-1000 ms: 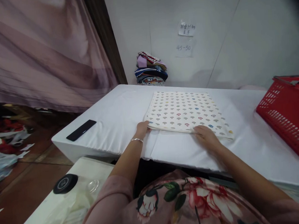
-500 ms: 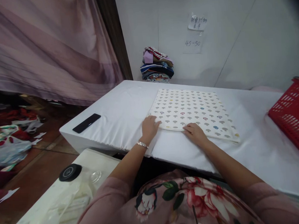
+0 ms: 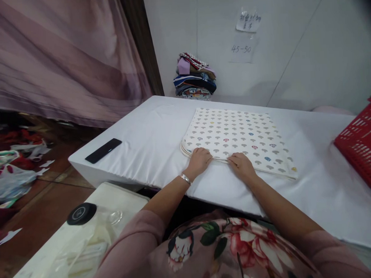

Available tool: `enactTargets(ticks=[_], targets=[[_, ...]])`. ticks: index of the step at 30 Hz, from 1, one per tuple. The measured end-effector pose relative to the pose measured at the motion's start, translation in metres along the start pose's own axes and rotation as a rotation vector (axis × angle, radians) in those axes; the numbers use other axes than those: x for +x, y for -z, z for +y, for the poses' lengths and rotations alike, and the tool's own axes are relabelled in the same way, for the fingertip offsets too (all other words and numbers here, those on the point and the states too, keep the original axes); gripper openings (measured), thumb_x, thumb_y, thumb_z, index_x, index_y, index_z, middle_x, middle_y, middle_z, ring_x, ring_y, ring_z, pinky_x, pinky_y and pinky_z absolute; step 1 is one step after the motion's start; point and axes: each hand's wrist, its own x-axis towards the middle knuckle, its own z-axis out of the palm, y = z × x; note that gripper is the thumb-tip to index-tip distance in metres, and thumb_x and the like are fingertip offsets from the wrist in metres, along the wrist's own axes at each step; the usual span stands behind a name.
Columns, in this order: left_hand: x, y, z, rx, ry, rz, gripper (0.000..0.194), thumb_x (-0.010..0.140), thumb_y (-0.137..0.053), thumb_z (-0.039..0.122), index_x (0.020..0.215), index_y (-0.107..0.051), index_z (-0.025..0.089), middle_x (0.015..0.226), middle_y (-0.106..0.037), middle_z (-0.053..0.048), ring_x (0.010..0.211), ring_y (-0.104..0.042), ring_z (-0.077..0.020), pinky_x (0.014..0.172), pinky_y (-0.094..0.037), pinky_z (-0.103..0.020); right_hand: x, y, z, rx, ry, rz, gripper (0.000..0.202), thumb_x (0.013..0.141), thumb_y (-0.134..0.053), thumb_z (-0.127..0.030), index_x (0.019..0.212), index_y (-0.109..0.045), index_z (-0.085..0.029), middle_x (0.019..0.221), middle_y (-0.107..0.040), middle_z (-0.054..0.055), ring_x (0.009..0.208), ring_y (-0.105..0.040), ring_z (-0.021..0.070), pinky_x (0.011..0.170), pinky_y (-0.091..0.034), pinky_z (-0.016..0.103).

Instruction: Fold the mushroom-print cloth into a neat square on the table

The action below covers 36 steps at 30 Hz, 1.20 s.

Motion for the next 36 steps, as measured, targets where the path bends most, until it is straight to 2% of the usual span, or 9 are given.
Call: enactTargets(ticks=[3, 9, 21, 26, 32, 36], targets=[[-0.003, -0.001, -0.002, -0.002, -0.037, -0.010, 0.028, 0.093, -0.041, 0.030, 0.087, -0.066, 0.021, 0.093, -0.064, -0.004, 0.095, -0.049, -0.0191, 0.085, -0.036, -0.035, -0.001, 0.000, 0.000, 0.008, 0.040, 0.012, 0.037, 0.094, -0.036, -0.035, 0.098, -0.070, -0.022, 0.096, -0.063, 0.008, 0.092, -0.052, 0.0218, 0.083, -0.042, 0.034], [-0.008, -0.002, -0.006, 0.033, -0.062, -0.031, 0.022, 0.090, -0.049, 0.034, 0.102, -0.063, 0.022, 0.108, -0.061, -0.005, 0.100, -0.050, -0.0205, 0.084, -0.039, -0.035, -0.001, -0.004, 0.004, 0.008, 0.137, 0.060, 0.027, 0.089, -0.050, -0.035, 0.098, -0.069, -0.019, 0.094, -0.062, 0.009, 0.088, -0.051, 0.0217, 0.079, -0.042, 0.035], [0.000, -0.002, -0.006, 0.142, -0.053, -0.034, 0.025, 0.094, -0.040, 0.027, 0.093, -0.064, 0.020, 0.096, -0.063, -0.003, 0.091, -0.053, -0.0175, 0.076, -0.039, -0.031, -0.002, -0.008, 0.009, -0.087, 0.184, 0.106, 0.027, 0.092, -0.044, -0.028, 0.100, -0.068, -0.018, 0.094, -0.063, 0.009, 0.088, -0.052, 0.0213, 0.077, -0.040, 0.033], [0.005, -0.003, -0.009, 0.211, -0.071, 0.031, 0.021, 0.093, -0.043, 0.025, 0.090, -0.063, 0.020, 0.094, -0.062, -0.004, 0.089, -0.050, -0.0182, 0.073, -0.037, -0.031, 0.006, -0.005, 0.015, -0.132, 0.191, 0.167, 0.028, 0.093, -0.042, -0.026, 0.100, -0.068, -0.019, 0.093, -0.064, 0.008, 0.085, -0.051, 0.0203, 0.076, -0.038, 0.032], [0.007, -0.006, -0.013, 0.254, -0.125, 0.055, 0.023, 0.093, -0.044, 0.025, 0.082, -0.063, 0.020, 0.083, -0.058, -0.004, 0.082, -0.048, -0.0180, 0.072, -0.035, -0.032, 0.010, -0.003, 0.013, -0.179, 0.223, 0.100, 0.028, 0.093, -0.042, -0.023, 0.098, -0.069, -0.020, 0.090, -0.064, 0.008, 0.082, -0.051, 0.0199, 0.072, -0.036, 0.031], [0.009, -0.006, -0.015, 0.297, -0.137, 0.096, 0.021, 0.093, -0.041, 0.022, 0.084, -0.060, 0.019, 0.081, -0.057, -0.004, 0.081, -0.047, -0.0182, 0.074, -0.035, -0.033, 0.010, -0.003, 0.010, -0.157, 0.209, 0.145, 0.029, 0.093, -0.041, -0.024, 0.098, -0.069, -0.021, 0.091, -0.063, 0.008, 0.082, -0.050, 0.0199, 0.072, -0.037, 0.032]])
